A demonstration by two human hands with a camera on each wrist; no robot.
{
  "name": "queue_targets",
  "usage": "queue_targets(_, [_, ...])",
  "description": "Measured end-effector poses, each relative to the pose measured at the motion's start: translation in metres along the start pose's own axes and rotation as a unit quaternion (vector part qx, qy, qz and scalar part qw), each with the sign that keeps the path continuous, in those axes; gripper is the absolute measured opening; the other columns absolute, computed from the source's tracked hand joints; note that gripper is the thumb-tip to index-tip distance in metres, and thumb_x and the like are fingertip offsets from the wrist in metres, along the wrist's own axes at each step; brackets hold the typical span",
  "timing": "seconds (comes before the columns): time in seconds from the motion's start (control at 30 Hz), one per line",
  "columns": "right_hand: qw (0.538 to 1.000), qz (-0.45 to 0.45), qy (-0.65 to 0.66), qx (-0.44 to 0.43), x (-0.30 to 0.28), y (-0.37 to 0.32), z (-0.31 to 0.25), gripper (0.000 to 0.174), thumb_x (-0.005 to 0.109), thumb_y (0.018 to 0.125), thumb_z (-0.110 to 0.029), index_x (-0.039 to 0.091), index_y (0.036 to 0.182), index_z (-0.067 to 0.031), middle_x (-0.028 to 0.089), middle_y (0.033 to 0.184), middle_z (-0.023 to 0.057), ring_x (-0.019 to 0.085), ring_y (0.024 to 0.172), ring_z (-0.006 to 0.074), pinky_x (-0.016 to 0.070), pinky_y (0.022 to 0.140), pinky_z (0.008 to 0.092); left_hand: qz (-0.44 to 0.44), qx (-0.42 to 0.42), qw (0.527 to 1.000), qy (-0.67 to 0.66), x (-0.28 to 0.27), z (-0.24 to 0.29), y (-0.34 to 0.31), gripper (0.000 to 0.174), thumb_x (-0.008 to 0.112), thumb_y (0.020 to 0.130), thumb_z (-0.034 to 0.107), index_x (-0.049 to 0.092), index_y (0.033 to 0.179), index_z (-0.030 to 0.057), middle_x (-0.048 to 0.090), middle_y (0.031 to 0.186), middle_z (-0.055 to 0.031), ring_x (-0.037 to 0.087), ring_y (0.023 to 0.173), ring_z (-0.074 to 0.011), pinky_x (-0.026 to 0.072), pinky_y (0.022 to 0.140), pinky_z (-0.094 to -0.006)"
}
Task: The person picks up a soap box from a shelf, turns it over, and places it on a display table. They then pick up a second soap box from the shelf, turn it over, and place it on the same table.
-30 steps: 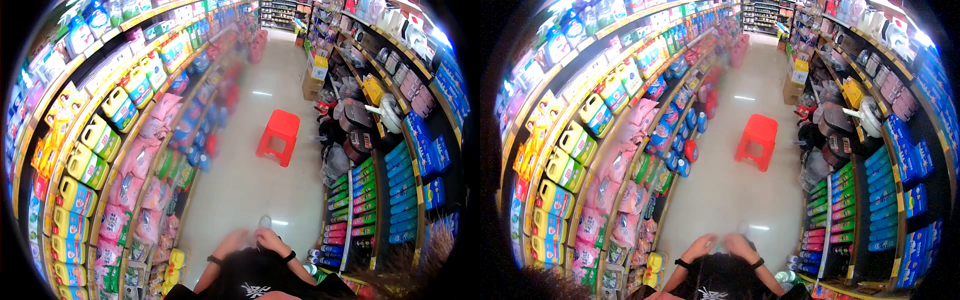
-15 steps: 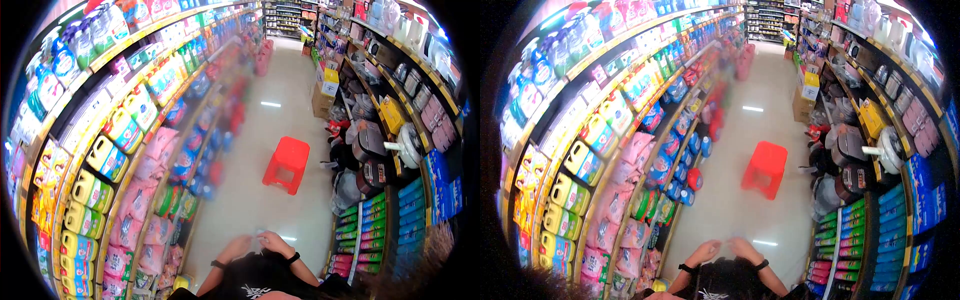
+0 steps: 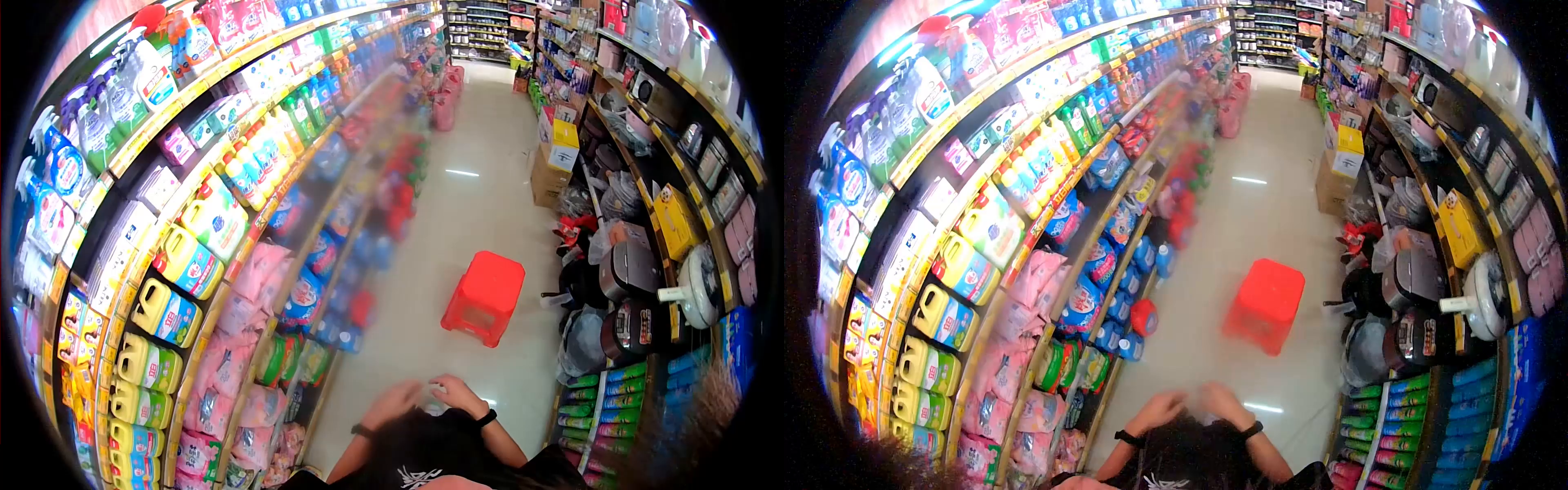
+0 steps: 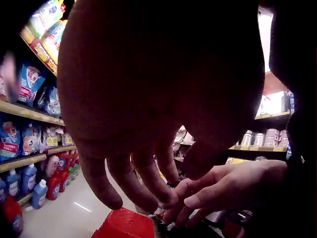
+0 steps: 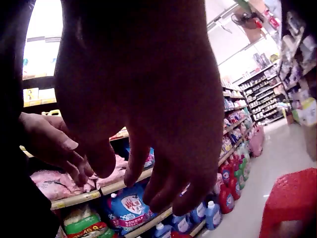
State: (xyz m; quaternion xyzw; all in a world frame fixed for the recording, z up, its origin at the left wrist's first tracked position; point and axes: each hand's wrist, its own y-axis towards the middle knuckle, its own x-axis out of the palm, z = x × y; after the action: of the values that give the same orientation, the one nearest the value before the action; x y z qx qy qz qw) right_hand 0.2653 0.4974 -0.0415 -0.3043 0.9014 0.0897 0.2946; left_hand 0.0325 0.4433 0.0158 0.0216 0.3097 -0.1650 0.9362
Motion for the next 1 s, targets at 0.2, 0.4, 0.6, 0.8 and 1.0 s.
queue_targets(0.2, [0.990, -0.099, 0.066, 0.074, -0.035, 0.048, -0.029, 0.039, 0.066, 0.092, -0.031, 0.067, 0.121, -0.0044, 0.067, 0.110, 0.0219, 0.066, 0.098, 0.0358, 0.0536, 0.088, 0.0433, -0.024, 0.000, 1.000, -0.016, -0.010, -0.045, 0.043, 0.032, 0.059, 0.098, 0.022, 0.062, 0.123, 0.0032, 0.066, 0.116, -0.0199, 0.066, 0.101, -0.0347, 0.0519, 0.089, -0.0412])
queue_targets(0.4, [0.994, -0.071, 0.075, 0.022, -0.053, 0.119, -0.010, 0.039, 0.066, 0.092, -0.031, 0.067, 0.121, -0.0047, 0.067, 0.111, 0.0217, 0.066, 0.098, 0.0361, 0.0534, 0.088, 0.0438, -0.028, -0.018, 0.997, -0.064, -0.042, -0.079, 0.107, 0.036, 0.056, 0.096, 0.023, 0.061, 0.124, -0.0006, 0.065, 0.116, -0.0236, 0.062, 0.108, -0.0405, 0.0490, 0.096, -0.0455])
queue_targets(0.6, [0.996, -0.078, 0.035, 0.026, -0.063, 0.209, 0.005, 0.039, 0.067, 0.091, -0.029, 0.067, 0.121, -0.0042, 0.067, 0.114, 0.0219, 0.066, 0.099, 0.0361, 0.0531, 0.088, 0.0439, -0.012, -0.004, 1.000, -0.020, -0.126, -0.080, 0.176, 0.037, 0.057, 0.096, 0.025, 0.062, 0.122, 0.0001, 0.065, 0.116, -0.0226, 0.062, 0.108, -0.0408, 0.0490, 0.095, -0.0459])
queue_targets(0.8, [0.997, -0.071, -0.004, -0.022, -0.067, 0.305, 0.024, 0.038, 0.067, 0.090, -0.027, 0.067, 0.120, -0.0029, 0.067, 0.114, 0.0222, 0.066, 0.101, 0.0367, 0.0527, 0.090, 0.0438, -0.003, -0.031, 1.000, 0.003, -0.186, -0.131, 0.240, 0.034, 0.062, 0.095, 0.023, 0.063, 0.122, 0.0017, 0.067, 0.118, -0.0199, 0.062, 0.113, -0.0351, 0.0485, 0.097, -0.0416])
queue_targets(1.0, [0.990, -0.111, -0.006, -0.083, -0.084, 0.383, -0.008, 0.037, 0.068, 0.090, -0.022, 0.066, 0.121, -0.0027, 0.066, 0.116, 0.0211, 0.066, 0.101, 0.0371, 0.0529, 0.091, 0.0440, 0.076, -0.043, 0.996, -0.022, -0.244, -0.155, 0.266, 0.033, 0.060, 0.094, 0.023, 0.065, 0.119, 0.0020, 0.067, 0.117, -0.0195, 0.062, 0.110, -0.0372, 0.0488, 0.095, -0.0451])
